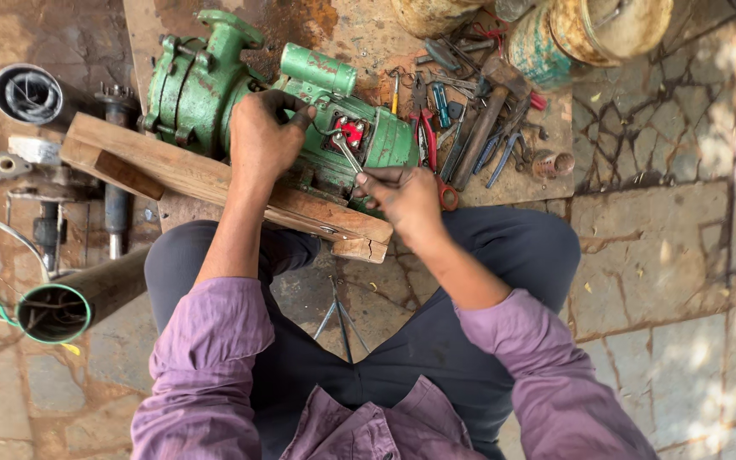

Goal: The person wires and assembles an electric motor for a water pump by connecting wires to a terminal block and tightening screws with a wrench.

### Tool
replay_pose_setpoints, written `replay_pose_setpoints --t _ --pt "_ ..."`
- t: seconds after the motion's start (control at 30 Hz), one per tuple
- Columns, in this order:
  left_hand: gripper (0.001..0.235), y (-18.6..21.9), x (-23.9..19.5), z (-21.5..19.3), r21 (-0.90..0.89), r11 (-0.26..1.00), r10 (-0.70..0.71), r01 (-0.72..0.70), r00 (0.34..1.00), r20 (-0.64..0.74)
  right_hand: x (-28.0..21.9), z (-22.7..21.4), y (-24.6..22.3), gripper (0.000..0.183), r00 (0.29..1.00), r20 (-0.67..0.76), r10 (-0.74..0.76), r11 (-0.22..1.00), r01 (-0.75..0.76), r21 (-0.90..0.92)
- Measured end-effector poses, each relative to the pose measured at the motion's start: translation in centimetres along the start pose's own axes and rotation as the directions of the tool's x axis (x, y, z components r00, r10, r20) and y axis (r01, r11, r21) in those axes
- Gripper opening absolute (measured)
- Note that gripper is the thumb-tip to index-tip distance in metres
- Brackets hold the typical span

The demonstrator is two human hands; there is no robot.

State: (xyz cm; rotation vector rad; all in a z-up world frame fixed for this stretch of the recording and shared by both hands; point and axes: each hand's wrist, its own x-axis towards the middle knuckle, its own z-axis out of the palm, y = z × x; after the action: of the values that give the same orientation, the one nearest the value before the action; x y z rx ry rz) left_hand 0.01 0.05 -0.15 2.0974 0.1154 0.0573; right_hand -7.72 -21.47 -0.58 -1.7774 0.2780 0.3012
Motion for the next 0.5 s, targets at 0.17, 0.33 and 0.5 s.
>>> replay_pose_setpoints --t 0.17,0.33,0.5 --pt "0.020 -1.1 -0.2 -0.2 -0.045 0.980 0.190 -0.193 0.980 -0.051 1.4 -7.9 2.0 0.017 0.982 0.103 0.160 0.937 -0.184 0.297" --pt "0.021 -1.2 -0.7 -1.1 -0.568 0.821 -0.113 0.058 0.992 -0.062 11.1 -17.3 6.1 0.013 0.884 -0.463 -0.070 0.916 -0.126 -0.380" --pt "0.019 -2.2 -1.2 -2.4 -0.913 0.284 -0.284 0.292 0.935 0.211 17.3 -18.8 17.2 0.009 0.801 -0.518 0.299 0.936 -0.353 -0.005"
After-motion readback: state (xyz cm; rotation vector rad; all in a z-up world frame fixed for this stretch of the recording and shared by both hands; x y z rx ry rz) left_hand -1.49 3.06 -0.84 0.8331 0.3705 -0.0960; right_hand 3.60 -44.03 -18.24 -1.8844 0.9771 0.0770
